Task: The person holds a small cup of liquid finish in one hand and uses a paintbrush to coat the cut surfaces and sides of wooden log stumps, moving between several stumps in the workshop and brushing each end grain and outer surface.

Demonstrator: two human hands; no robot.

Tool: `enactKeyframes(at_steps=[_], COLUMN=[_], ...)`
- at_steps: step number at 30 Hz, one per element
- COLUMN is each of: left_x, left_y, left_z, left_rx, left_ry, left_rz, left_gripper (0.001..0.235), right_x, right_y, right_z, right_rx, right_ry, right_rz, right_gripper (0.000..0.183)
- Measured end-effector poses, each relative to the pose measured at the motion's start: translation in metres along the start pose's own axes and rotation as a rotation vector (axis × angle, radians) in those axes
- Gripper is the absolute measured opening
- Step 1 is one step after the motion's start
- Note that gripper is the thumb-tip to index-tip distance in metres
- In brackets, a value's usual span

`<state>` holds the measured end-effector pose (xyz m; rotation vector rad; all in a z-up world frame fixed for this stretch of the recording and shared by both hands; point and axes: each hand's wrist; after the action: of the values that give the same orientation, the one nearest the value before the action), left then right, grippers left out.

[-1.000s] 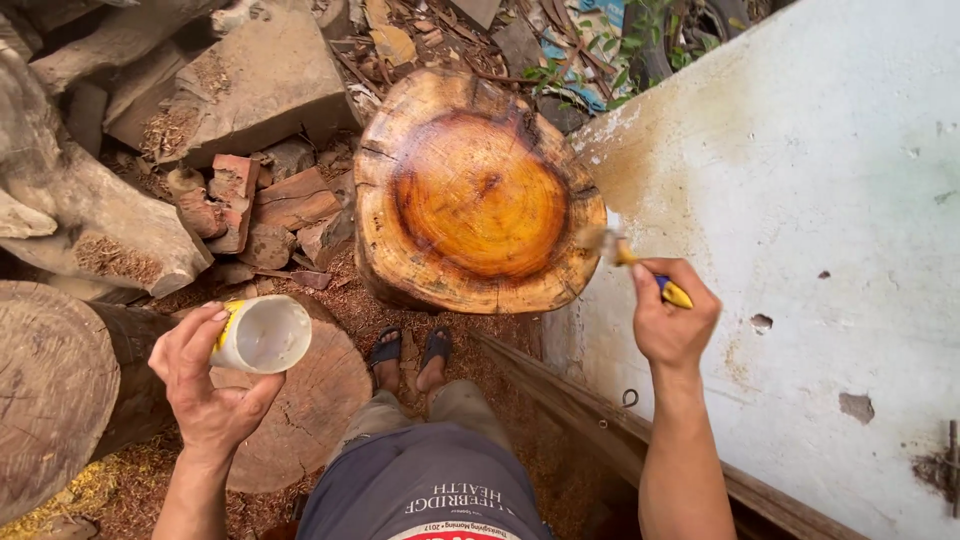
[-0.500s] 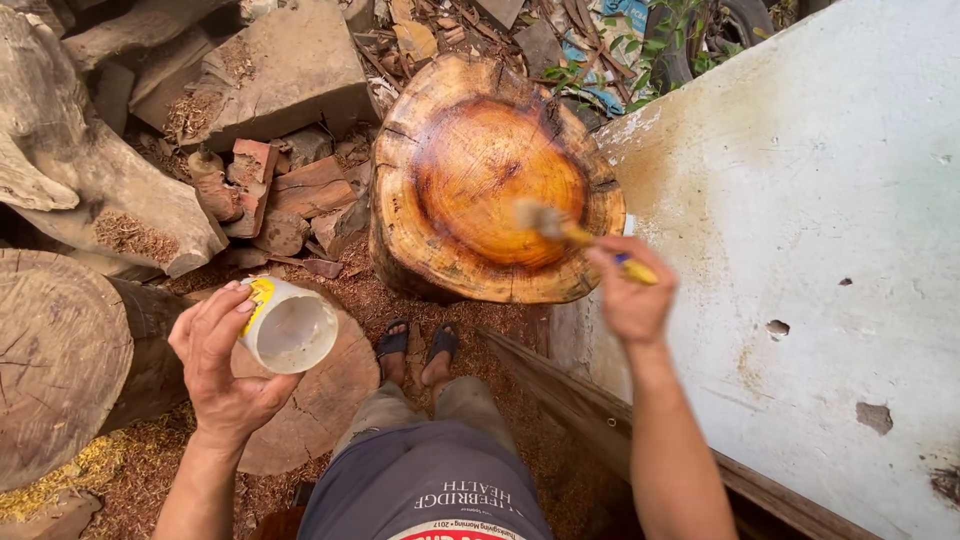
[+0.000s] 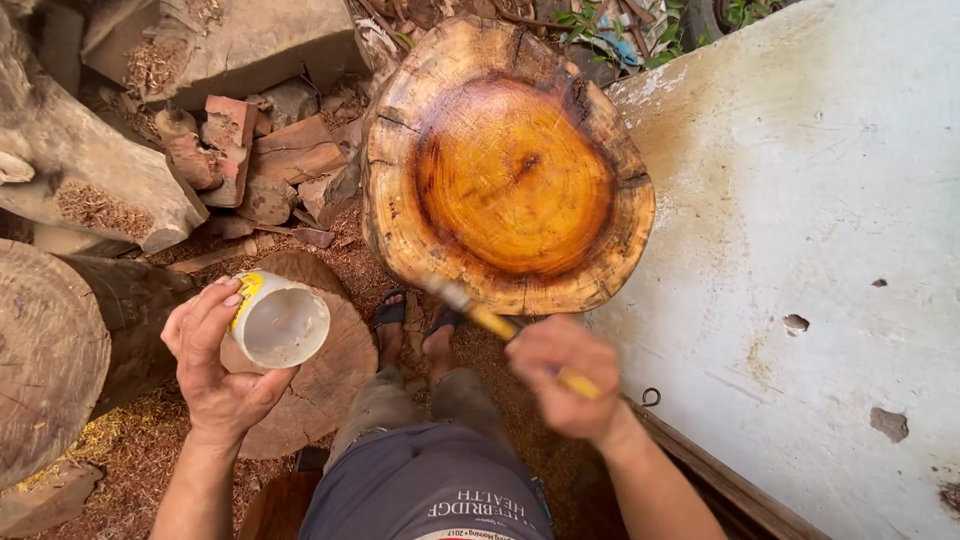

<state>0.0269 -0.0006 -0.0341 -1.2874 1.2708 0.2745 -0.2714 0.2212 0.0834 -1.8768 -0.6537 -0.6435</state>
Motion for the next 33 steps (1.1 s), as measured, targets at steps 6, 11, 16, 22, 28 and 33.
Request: enactKeyframes(at_steps=[6,11,16,22,28,33], left_x=[0.021,0.053,0.08,0.1,0.104,0.096], left_y=[0.017,0.043,0.067,0.088,0.098,0.103], left_z=[-0.018,-0.027,-0.015,-0.006,-0.008,-0.014], left_rx=[0.022,0.071,0.144,0.192,0.262,0.275], left_ry=[-0.086,-0.251,-0.386,-0.427,-0.445,-0.424], left_rz=[0.032,0.116,0.038,0.058,0.029,0.038], left_gripper=[0.078,0.076,0.075,0.073,0.074,0.078], right_x=[-0.067,-0.071,-0.06,-0.07,-0.073,-0.07], right_y=[-0.058,-0.059,-0.04,-0.053,-0.065,-0.056], right_z=[0.001,-0.036,-0.058,-0.031,-0.001,-0.01], right_rx=[-0.486,-0.226,-0.07,-0.098,-0.101,-0.185], right_ry=[0.401,0.27,0.25,0.266,0.412,0.48], right_rz=[0.133,0.444,0.434,0.27,0.076,-0.126], right_gripper=[0.005,0.02,0.028,0.023,0.019,0.019])
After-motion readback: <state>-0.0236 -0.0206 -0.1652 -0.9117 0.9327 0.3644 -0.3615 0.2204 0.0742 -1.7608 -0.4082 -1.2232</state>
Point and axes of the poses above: each hand's wrist, its own z-axis away from the middle knuckle, its own y-axis out of the palm, x = y × z, and after that the axes turned 7 degrees about -y, right-handed
